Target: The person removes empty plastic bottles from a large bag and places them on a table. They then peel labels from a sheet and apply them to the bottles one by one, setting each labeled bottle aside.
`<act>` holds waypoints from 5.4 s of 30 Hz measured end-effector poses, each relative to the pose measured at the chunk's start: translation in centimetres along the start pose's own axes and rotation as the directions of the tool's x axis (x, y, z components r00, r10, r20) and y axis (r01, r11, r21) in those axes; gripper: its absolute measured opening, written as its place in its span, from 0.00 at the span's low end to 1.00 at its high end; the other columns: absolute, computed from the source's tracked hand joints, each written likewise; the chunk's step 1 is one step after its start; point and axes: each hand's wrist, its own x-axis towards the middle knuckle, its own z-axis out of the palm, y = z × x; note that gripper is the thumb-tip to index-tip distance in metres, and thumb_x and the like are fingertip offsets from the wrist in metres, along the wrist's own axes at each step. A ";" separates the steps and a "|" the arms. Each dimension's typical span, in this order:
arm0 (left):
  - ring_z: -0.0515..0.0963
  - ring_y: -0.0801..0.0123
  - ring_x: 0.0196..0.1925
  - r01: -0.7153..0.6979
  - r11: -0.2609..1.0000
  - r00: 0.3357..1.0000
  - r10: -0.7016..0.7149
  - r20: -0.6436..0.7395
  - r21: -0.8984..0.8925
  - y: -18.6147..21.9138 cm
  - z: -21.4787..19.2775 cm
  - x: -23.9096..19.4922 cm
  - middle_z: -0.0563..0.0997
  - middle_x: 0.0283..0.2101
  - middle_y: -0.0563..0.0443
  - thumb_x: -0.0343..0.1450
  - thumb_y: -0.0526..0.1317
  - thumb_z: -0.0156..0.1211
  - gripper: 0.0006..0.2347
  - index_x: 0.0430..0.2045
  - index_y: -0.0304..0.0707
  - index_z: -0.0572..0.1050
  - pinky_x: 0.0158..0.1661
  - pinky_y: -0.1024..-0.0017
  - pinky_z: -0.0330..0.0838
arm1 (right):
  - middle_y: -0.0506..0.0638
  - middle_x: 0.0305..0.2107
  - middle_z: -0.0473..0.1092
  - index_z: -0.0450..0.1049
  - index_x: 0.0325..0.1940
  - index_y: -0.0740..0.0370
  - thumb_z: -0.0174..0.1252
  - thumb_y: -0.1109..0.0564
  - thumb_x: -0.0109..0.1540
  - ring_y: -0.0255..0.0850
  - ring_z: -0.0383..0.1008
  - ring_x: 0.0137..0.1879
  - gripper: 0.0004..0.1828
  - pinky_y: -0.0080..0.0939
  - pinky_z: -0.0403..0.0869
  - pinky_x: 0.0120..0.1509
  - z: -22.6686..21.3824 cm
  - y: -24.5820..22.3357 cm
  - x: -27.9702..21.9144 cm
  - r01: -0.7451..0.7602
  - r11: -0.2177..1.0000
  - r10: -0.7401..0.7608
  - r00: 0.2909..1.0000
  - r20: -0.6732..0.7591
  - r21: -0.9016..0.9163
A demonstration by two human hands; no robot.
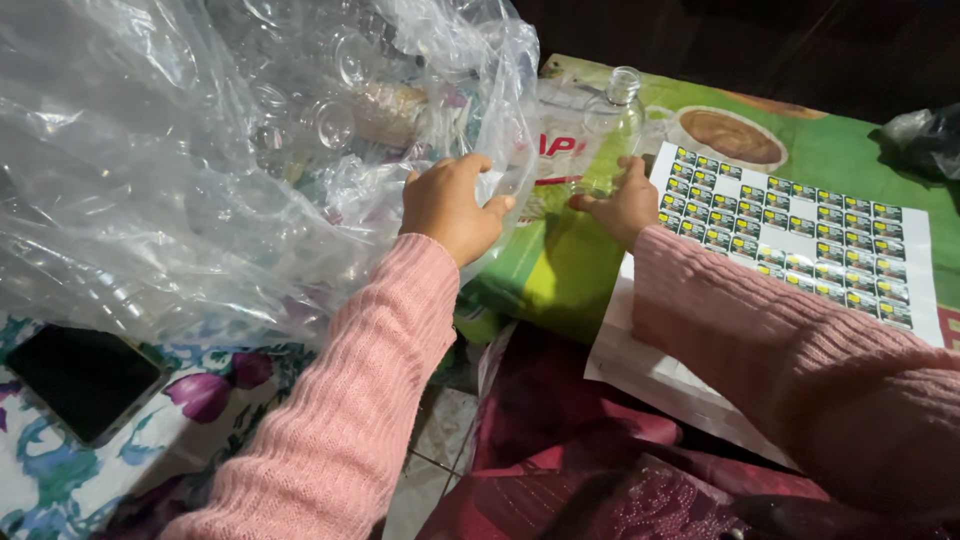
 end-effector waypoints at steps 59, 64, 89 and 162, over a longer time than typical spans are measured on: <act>0.79 0.55 0.56 0.277 0.960 0.943 -0.278 0.184 0.030 -5.5 -0.6 2.0 0.77 0.55 0.46 0.50 0.44 0.78 0.38 0.57 0.44 0.68 0.55 0.62 0.73 | 0.58 0.70 0.57 0.46 0.78 0.49 0.77 0.54 0.46 0.54 0.56 0.75 0.64 0.55 0.63 0.74 -5.8 -16.9 -6.1 0.439 0.856 -0.512 0.637 0.576 0.274; 0.70 0.52 0.62 0.068 0.990 0.996 -0.060 -0.064 0.125 -1.4 -3.5 2.7 0.76 0.55 0.51 0.53 0.36 0.75 0.33 0.55 0.53 0.70 0.62 0.41 0.52 | 0.57 0.71 0.57 0.52 0.77 0.54 0.76 0.50 0.49 0.52 0.57 0.76 0.57 0.51 0.70 0.72 -9.7 -18.1 -4.9 0.372 0.809 -0.566 0.704 0.430 0.455; 0.78 0.39 0.52 -0.025 0.946 0.999 0.038 0.034 -0.324 0.8 15.4 -3.2 0.78 0.50 0.30 0.66 0.41 0.66 0.24 0.54 0.32 0.66 0.51 0.52 0.71 | 0.64 0.61 0.67 0.58 0.67 0.65 0.79 0.49 0.48 0.50 0.71 0.64 0.51 0.46 0.72 0.65 -2.0 -2.0 -9.1 -0.040 0.940 0.023 0.998 0.052 0.339; 0.67 0.48 0.67 0.391 0.820 0.889 -0.455 0.060 0.418 -8.0 -3.5 2.6 0.76 0.58 0.45 0.63 0.43 0.70 0.20 0.49 0.43 0.78 0.64 0.50 0.61 | 0.58 0.64 0.62 0.66 0.66 0.63 0.70 0.59 0.51 0.58 0.61 0.68 0.40 0.52 0.65 0.70 4.8 -18.6 -5.1 0.838 0.542 -0.783 0.476 0.400 0.064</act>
